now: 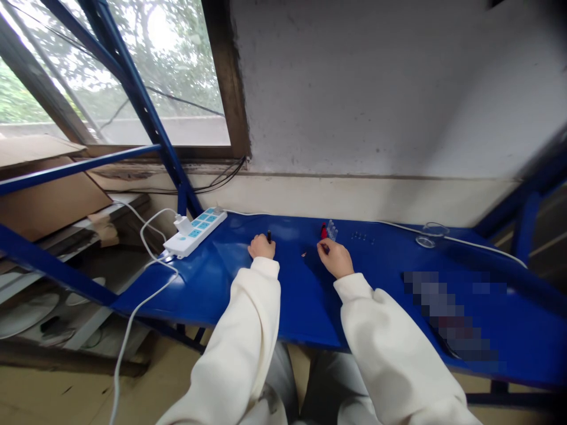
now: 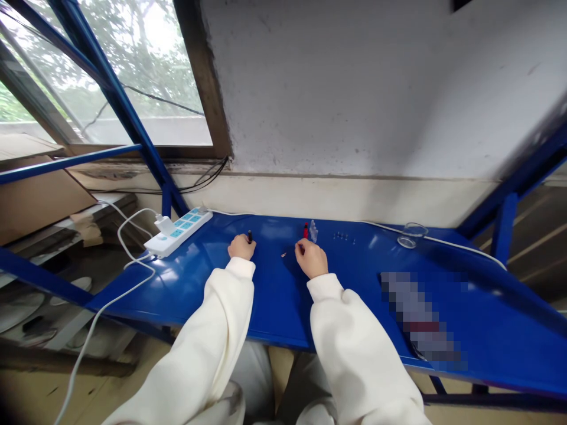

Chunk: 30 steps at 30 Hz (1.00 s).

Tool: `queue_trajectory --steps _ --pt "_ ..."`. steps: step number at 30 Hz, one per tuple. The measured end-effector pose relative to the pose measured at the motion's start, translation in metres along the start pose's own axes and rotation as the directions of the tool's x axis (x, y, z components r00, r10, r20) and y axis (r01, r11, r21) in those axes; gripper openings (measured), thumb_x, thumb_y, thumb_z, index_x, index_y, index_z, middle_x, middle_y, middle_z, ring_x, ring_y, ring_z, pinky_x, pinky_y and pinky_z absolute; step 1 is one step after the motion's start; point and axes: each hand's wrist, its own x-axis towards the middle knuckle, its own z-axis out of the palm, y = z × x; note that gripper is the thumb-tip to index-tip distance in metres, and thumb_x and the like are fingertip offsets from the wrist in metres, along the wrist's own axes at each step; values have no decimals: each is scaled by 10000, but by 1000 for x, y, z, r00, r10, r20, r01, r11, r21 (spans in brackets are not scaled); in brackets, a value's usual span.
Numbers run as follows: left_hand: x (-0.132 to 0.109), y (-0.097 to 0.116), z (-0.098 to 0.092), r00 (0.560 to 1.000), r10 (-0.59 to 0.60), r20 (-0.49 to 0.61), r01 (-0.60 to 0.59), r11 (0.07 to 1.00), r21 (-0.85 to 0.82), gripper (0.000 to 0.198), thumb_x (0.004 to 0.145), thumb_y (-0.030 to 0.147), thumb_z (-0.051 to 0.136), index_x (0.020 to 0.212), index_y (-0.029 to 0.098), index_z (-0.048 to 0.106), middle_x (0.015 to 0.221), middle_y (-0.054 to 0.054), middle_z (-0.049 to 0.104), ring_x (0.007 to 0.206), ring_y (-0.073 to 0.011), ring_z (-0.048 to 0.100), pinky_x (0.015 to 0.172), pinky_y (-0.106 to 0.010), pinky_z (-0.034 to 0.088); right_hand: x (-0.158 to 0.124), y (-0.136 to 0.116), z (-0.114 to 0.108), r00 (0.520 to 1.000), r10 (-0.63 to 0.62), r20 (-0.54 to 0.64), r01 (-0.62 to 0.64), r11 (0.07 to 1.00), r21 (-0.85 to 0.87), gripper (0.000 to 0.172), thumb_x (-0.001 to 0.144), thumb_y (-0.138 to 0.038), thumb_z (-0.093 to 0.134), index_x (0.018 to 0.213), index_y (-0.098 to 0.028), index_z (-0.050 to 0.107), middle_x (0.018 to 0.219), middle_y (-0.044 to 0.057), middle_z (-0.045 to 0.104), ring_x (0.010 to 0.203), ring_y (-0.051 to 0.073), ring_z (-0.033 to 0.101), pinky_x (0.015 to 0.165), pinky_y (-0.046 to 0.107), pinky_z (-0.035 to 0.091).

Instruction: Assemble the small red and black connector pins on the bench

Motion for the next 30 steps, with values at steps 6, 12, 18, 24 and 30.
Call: queue_trajectory --steps 6,12,18,24,30 --pt "-6 0 -5 999 -34 -34 33 999 -30 260 677 299 574 892 158 538 1013 -125 567 979 -275 527 781 -379 368 4 17 -9 956 278 94 -255 947 -197 175 749 -299 475 714 -201 615 680 88 636 580 189 580 488 258 308" --pt "-18 13 -16 958 67 -280 -115 981 -159 321 732 315 537 1002 169 442 1009 -102 539 986 -244 492 809 -372 340 8 28 -10 922 382 64 -360 906 -225 209 758 -291 463 815 -169 624 791 126 633 727 234 596 549 289 357" --pt "-45 57 -8 754 615 -231 -652 742 -152 229 812 239 408 1022 182 479 1030 -77 540 961 -201 467 822 -331 342 12 30 -1 934 356 30 -331 895 -299 275 779 -324 475 957 -158 602 1001 127 585 957 246 523 730 342 375" --pt "-59 83 22 696 717 49 -713 697 -73 524 797 199 394 1307 234 279 1251 -78 435 1064 -236 398 818 -380 357 15 31 5 940 340 18 -317 894 -316 290 785 -326 463 978 -151 591 1034 129 561 988 263 485 763 386 352" --pt "-53 88 40 701 702 125 -706 708 -17 596 774 118 368 1337 268 243 1310 -90 372 1074 -262 386 817 -429 349 22 38 11 929 369 -3 -355 892 -279 291 776 -328 469 983 -159 584 1033 122 563 982 270 480 765 410 345"
